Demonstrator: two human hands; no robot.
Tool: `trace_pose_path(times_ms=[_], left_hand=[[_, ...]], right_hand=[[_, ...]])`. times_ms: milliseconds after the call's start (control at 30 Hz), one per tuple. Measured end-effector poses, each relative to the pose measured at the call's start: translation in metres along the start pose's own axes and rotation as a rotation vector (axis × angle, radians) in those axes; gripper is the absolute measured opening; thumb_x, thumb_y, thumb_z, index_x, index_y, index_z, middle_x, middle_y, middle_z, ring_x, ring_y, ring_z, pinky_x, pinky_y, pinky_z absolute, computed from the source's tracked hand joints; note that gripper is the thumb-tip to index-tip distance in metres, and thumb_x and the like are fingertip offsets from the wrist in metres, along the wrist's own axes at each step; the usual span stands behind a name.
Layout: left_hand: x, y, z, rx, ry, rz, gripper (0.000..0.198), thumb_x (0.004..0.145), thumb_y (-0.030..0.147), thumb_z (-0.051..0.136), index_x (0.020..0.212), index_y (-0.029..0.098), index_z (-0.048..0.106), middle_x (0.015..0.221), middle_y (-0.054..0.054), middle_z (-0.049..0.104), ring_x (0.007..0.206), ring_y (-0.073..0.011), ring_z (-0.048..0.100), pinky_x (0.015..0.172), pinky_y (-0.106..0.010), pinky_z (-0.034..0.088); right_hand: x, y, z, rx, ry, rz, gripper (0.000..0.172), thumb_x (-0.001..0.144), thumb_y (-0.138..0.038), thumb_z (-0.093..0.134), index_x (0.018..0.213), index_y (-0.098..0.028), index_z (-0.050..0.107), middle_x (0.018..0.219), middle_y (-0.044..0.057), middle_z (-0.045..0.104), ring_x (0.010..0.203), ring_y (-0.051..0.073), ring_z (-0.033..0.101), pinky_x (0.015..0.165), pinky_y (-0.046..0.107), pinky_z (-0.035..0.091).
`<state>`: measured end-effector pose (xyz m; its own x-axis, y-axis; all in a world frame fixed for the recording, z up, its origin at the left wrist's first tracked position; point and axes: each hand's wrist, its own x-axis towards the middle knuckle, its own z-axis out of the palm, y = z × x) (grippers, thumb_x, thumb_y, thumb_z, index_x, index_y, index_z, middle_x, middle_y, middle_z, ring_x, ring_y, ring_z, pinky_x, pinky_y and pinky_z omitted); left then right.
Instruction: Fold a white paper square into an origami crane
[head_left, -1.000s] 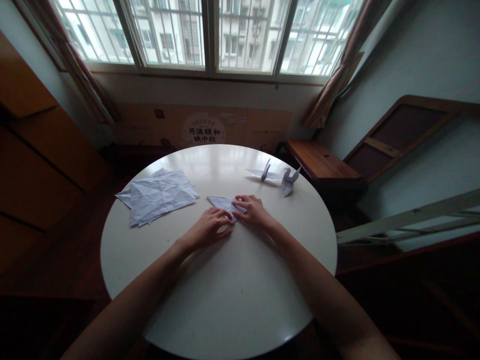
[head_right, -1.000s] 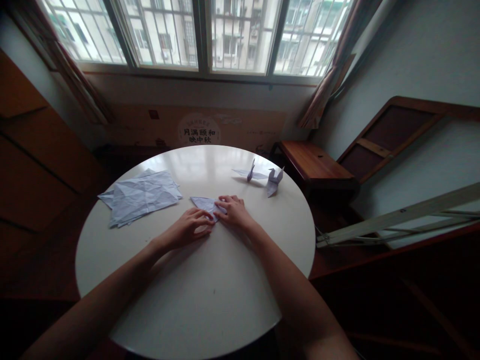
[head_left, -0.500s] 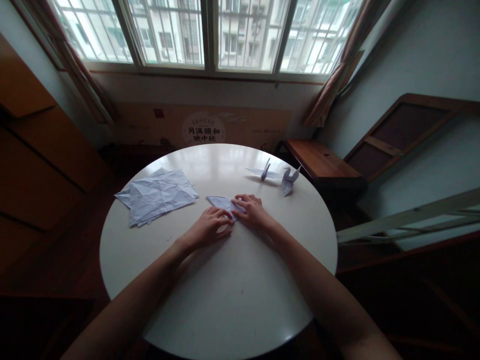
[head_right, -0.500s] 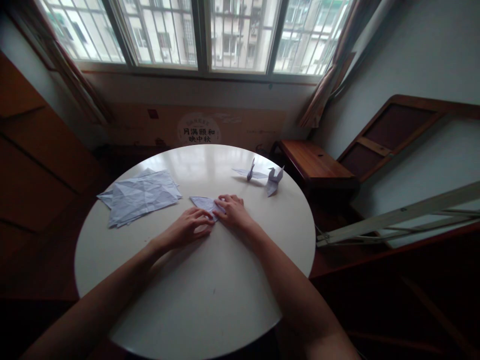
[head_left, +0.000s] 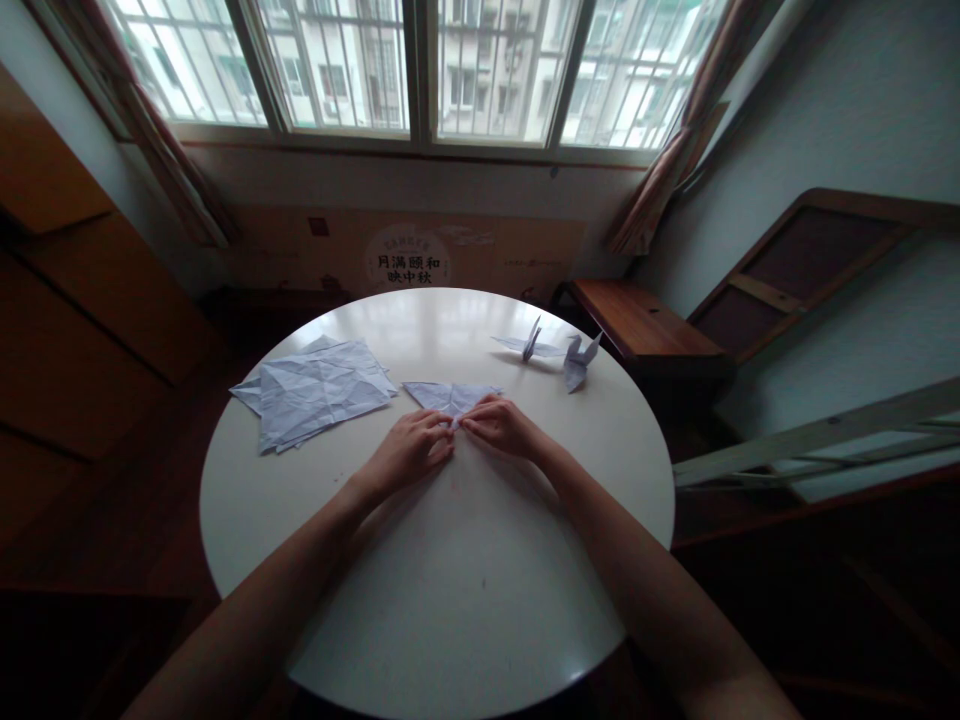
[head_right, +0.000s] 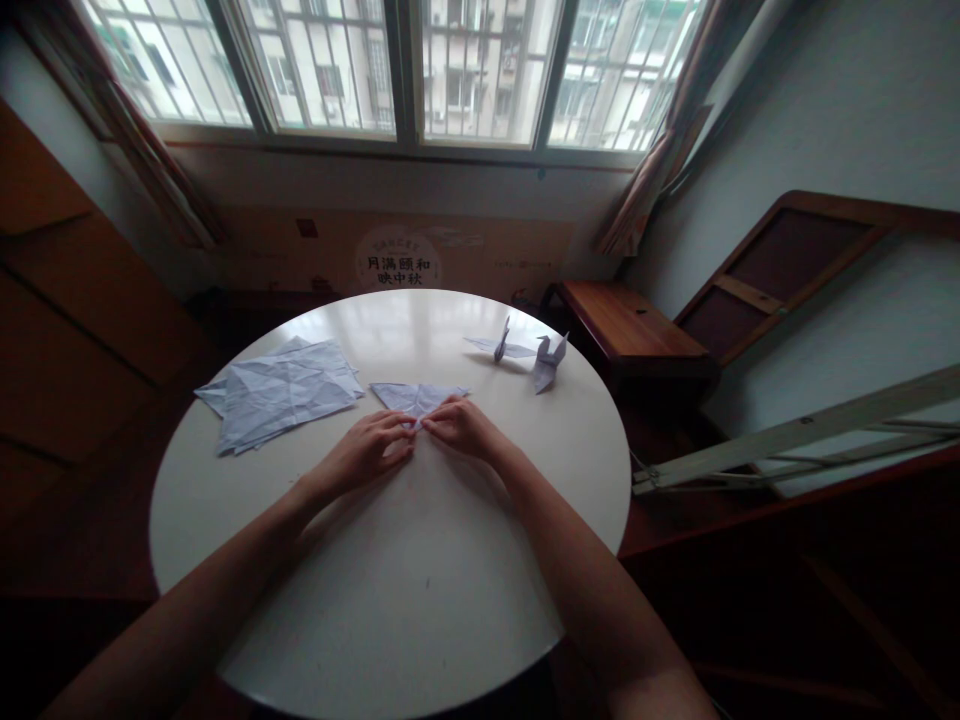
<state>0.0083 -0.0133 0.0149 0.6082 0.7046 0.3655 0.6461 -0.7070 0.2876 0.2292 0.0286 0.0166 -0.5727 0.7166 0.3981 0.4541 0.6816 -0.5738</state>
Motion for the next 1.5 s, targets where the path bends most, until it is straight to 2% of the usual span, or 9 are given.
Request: trace_pose_path(times_ms=[167,367,633,733,833,967,1067,1300,1500], left_hand=[[0.000,-0.002,0.000,0.010,-0.024,-0.017,0.022,0.089,0.029,0.059,0.108,0.023,0.070,0.122,-0.006,0.066,0.116,-0.0252,0.058,0.099,-0.042,0.047],[0.000,-0.001,-0.001,0.010,-0.039,-0.030,0.024,0.089,0.029,0.058,0.109,0.024,0.070,0.124,-0.006,0.066,0.117,-0.0249,0.058,0.100,-0.041,0.046],[0.000,-0.001,-0.001,0.012,-0.041,-0.034,0.024,0.090,0.030,0.057,0.109,0.023,0.070,0.124,-0.006,0.066,0.117,-0.0247,0.058,0.101,-0.041,0.046],[0.000,-0.001,-0.001,0.008,-0.035,-0.030,0.023,0.090,0.030,0.057,0.108,0.023,0.070,0.125,-0.006,0.065,0.117,-0.0247,0.058,0.101,-0.042,0.046],[0.000,0.001,-0.002,0.008,-0.034,-0.029,0.022,0.090,0.029,0.058,0.107,0.023,0.070,0.123,-0.006,0.066,0.116,-0.0252,0.058,0.100,-0.042,0.046],[0.001,0.001,-0.003,-0.004,-0.026,-0.028,0.023,0.089,0.029,0.059,0.108,0.024,0.070,0.122,-0.007,0.066,0.115,-0.0259,0.059,0.099,-0.043,0.047],[0.001,0.001,-0.003,-0.017,-0.027,-0.026,0.023,0.089,0.029,0.058,0.109,0.024,0.070,0.122,-0.007,0.066,0.115,-0.0257,0.058,0.099,-0.043,0.047],[0.001,0.001,-0.004,-0.004,-0.047,-0.025,0.022,0.089,0.028,0.058,0.107,0.024,0.070,0.123,-0.007,0.066,0.117,-0.0250,0.058,0.100,-0.042,0.047],[0.001,0.002,-0.003,-0.090,-0.044,-0.005,0.017,0.090,0.028,0.057,0.098,0.021,0.071,0.121,-0.007,0.067,0.113,-0.0233,0.062,0.099,-0.038,0.048]], right_hand=[[-0.002,0.013,-0.010,-0.102,0.059,0.129,0.022,0.086,-0.031,0.063,0.080,-0.018,0.079,0.076,0.009,0.074,0.079,0.020,0.066,0.072,0.027,0.051],[-0.004,0.028,-0.025,-0.253,0.095,0.281,0.023,0.088,-0.029,0.060,0.089,-0.017,0.079,0.086,0.010,0.077,0.086,0.024,0.069,0.083,0.032,0.050],[-0.006,0.023,-0.029,-0.464,0.125,0.509,0.031,0.089,-0.034,0.056,0.110,-0.019,0.074,0.103,0.011,0.075,0.104,0.028,0.065,0.094,0.038,0.048],[-0.005,0.026,-0.027,-0.462,0.195,0.492,0.033,0.089,-0.030,0.056,0.112,-0.014,0.073,0.109,0.014,0.073,0.107,0.029,0.063,0.097,0.041,0.046],[-0.003,0.028,-0.024,-0.364,0.293,0.367,0.033,0.086,-0.022,0.057,0.115,-0.012,0.070,0.116,0.014,0.070,0.108,0.026,0.063,0.099,0.041,0.045],[-0.002,0.025,-0.018,-0.220,0.219,0.231,0.025,0.085,-0.022,0.059,0.104,-0.018,0.075,0.101,0.010,0.075,0.098,0.024,0.066,0.092,0.039,0.049],[-0.002,0.026,-0.015,-0.237,0.142,0.289,0.023,0.085,-0.023,0.061,0.101,-0.019,0.077,0.093,0.010,0.076,0.093,0.024,0.066,0.089,0.037,0.051],[-0.006,0.037,-0.020,-0.393,0.199,0.480,0.029,0.087,-0.026,0.058,0.109,-0.017,0.074,0.103,0.013,0.074,0.100,0.028,0.066,0.092,0.040,0.049],[-0.005,0.031,-0.019,-0.414,0.319,0.377,0.031,0.087,-0.027,0.059,0.113,-0.016,0.070,0.118,0.014,0.068,0.110,0.029,0.058,0.097,0.045,0.044]])
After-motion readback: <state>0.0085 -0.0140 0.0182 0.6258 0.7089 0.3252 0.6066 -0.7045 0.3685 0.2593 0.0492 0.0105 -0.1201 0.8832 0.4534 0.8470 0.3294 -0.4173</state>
